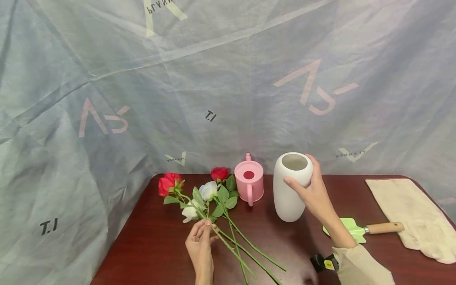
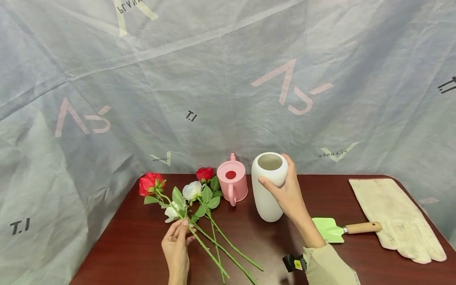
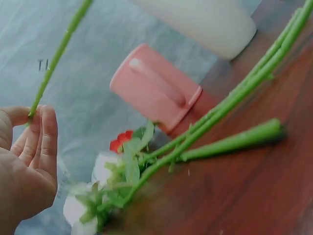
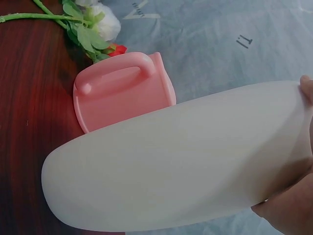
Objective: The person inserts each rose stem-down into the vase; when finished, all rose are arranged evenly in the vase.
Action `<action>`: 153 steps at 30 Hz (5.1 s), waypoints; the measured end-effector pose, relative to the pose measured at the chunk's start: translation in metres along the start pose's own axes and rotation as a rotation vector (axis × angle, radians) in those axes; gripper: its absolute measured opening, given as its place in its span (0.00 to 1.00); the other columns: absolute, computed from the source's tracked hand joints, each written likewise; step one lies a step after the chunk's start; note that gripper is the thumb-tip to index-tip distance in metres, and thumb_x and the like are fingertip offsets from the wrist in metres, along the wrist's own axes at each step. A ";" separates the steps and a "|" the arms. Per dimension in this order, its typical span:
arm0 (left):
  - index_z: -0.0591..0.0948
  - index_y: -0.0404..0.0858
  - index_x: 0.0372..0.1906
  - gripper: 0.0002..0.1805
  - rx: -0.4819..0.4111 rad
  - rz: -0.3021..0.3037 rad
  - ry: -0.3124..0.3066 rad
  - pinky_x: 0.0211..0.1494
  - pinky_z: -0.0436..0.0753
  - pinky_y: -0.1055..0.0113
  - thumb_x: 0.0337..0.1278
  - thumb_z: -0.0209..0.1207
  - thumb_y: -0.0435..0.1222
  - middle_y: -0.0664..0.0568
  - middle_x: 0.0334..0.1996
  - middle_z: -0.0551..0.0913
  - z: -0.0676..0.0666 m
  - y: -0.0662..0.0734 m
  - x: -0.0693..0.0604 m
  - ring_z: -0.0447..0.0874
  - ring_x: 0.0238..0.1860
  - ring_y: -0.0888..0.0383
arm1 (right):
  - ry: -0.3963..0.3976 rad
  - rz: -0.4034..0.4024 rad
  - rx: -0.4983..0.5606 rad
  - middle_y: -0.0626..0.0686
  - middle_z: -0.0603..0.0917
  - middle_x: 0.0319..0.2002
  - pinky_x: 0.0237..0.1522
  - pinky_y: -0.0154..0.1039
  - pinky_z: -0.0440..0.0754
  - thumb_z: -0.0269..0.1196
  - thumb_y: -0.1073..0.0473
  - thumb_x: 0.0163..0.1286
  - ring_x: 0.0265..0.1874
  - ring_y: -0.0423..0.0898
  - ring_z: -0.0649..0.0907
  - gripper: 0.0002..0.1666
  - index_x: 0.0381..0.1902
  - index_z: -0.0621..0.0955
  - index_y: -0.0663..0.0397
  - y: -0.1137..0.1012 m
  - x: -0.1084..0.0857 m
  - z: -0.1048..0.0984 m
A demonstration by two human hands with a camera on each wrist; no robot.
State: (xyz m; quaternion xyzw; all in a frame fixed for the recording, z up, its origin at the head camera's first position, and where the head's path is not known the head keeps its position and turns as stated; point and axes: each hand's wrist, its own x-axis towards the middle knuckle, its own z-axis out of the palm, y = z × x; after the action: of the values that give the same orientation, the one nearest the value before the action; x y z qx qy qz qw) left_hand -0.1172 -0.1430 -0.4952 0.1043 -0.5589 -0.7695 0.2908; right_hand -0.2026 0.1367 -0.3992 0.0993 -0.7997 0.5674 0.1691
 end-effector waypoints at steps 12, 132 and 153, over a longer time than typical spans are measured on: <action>0.77 0.25 0.43 0.14 -0.096 -0.023 -0.096 0.28 0.83 0.62 0.56 0.61 0.32 0.38 0.33 0.84 -0.008 -0.053 0.015 0.84 0.28 0.50 | -0.006 -0.006 0.024 0.57 0.68 0.57 0.46 0.46 0.72 0.67 0.55 0.60 0.48 0.49 0.73 0.50 0.71 0.50 0.48 0.003 0.001 -0.002; 0.83 0.34 0.36 0.06 0.302 0.310 -0.492 0.29 0.73 0.74 0.56 0.60 0.32 0.50 0.25 0.85 0.219 0.109 0.065 0.81 0.31 0.62 | -0.001 -0.014 0.064 0.55 0.66 0.59 0.45 0.42 0.73 0.66 0.57 0.60 0.50 0.46 0.71 0.49 0.71 0.50 0.41 0.006 -0.001 0.000; 0.63 0.37 0.68 0.32 0.739 0.093 -0.718 0.66 0.60 0.52 0.68 0.43 0.53 0.45 0.65 0.65 0.127 0.089 0.035 0.61 0.65 0.50 | 0.024 -0.037 0.056 0.58 0.69 0.57 0.48 0.33 0.71 0.66 0.63 0.60 0.52 0.46 0.72 0.43 0.68 0.56 0.57 -0.033 -0.009 0.000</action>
State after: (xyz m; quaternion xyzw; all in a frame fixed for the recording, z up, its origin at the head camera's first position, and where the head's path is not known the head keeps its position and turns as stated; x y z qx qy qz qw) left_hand -0.1779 -0.0793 -0.3630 -0.0957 -0.8620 -0.4944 0.0583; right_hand -0.1827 0.1252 -0.3743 0.1120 -0.7795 0.5874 0.1867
